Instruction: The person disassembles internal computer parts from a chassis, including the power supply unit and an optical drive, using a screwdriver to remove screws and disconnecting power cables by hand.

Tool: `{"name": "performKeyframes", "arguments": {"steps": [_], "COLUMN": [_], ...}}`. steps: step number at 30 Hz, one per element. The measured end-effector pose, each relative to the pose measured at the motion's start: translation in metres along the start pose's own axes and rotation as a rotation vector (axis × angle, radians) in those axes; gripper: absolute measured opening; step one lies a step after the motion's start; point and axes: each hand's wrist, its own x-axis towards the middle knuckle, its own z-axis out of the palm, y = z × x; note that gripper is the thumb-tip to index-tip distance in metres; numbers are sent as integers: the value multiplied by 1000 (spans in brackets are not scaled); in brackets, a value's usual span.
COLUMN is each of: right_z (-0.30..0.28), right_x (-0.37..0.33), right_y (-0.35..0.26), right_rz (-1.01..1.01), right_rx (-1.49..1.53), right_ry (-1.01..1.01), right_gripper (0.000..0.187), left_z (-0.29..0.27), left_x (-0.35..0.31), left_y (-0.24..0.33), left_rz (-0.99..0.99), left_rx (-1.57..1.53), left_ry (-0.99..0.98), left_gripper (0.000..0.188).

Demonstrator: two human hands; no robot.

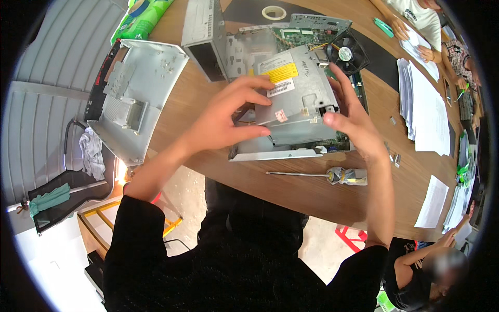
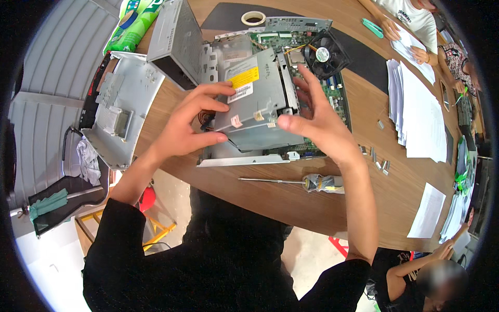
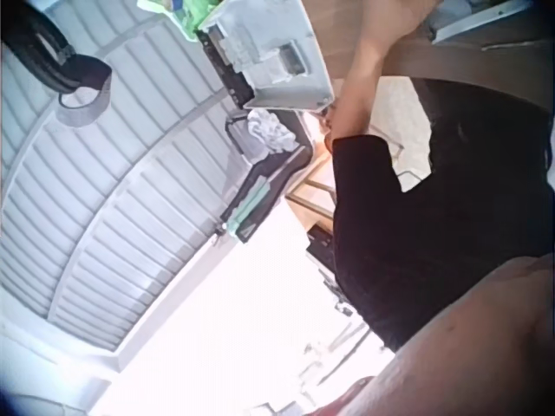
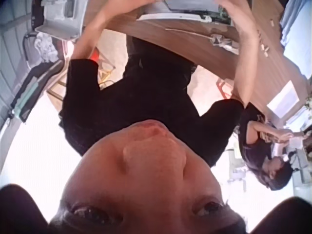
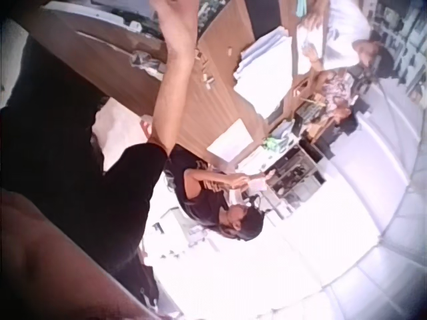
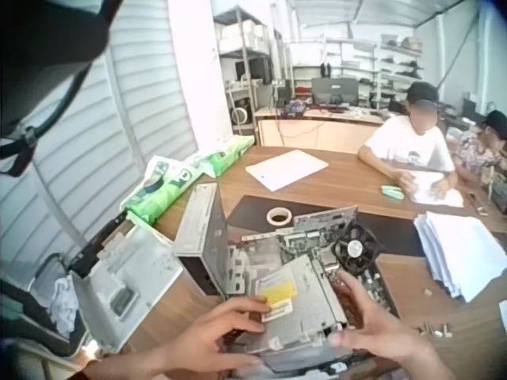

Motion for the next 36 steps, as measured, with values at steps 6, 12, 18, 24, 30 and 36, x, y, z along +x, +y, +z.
{"name": "performKeyframes", "arguments": {"steps": [6, 12, 18, 24, 30, 36], "right_z": [15, 24, 19, 6, 5, 8], "right_x": [-14, -13, -8, 2, 20, 25], "right_y": [-4, 2, 2, 4, -4, 4], "right_rz": [-45, -130, -157, -204, -67, -72], "right_rx": [-595, -572, -606, -527, -260, -133], "right_ry": [-138, -13, -8, -49, -7, 132], "right_gripper": [136, 135, 134, 125, 100, 87], "left_z": [6, 16, 9, -2, -24, -27], "left_x": [14, 38, 58, 67, 72, 84], "left_y": [18, 21, 30, 33, 17, 29], "left_rz": [-220, -211, 119, 176, 21, -75], "left_rx": [72, 360, 657, 473, 293, 213], "left_ry": [-77, -196, -307, -309, -239, -281], "left_gripper": [99, 116, 96, 65, 59, 65]}}
